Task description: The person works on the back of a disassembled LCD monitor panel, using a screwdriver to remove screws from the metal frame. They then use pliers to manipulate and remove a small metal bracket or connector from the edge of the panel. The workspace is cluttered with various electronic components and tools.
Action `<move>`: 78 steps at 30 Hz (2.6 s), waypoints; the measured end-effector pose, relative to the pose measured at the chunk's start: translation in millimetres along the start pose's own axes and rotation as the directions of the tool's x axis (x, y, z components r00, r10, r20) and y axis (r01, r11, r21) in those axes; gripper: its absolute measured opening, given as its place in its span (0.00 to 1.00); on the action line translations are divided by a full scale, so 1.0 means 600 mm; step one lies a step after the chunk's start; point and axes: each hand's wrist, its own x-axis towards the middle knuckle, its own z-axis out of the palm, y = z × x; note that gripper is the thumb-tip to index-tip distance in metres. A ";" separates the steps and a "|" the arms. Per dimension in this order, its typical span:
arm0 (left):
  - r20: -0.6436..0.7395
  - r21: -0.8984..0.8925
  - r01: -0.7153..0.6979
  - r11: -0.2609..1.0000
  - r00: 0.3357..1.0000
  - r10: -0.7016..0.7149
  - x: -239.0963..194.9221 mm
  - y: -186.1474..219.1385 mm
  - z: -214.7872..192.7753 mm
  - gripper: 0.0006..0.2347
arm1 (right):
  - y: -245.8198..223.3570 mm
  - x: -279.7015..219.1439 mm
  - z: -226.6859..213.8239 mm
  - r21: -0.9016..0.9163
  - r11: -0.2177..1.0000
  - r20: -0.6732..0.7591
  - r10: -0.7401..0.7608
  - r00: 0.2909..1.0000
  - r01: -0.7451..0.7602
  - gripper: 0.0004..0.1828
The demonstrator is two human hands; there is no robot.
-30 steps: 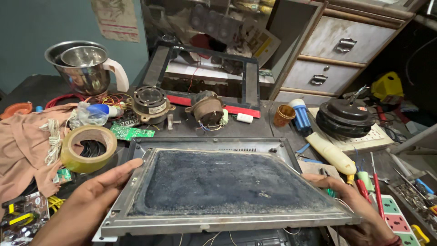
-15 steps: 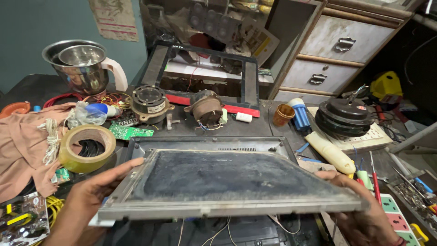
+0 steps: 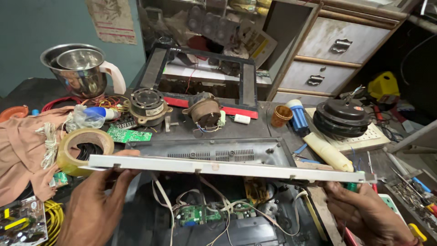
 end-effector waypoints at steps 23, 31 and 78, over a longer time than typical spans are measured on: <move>-0.113 -0.037 -0.291 0.956 0.952 0.285 0.028 -0.012 0.014 0.08 | -0.034 0.018 -0.015 0.061 0.998 -0.069 0.009 0.998 -0.005 0.08; -0.219 -0.028 -0.289 0.957 0.936 0.276 0.040 -0.025 0.036 0.09 | -0.006 0.034 0.037 -0.139 0.972 -0.191 -0.214 0.958 0.189 0.20; -0.156 -0.270 0.032 0.962 0.985 -0.077 0.043 -0.003 0.060 0.16 | -0.028 0.071 0.187 -0.151 0.855 -0.177 -0.517 0.837 0.496 0.12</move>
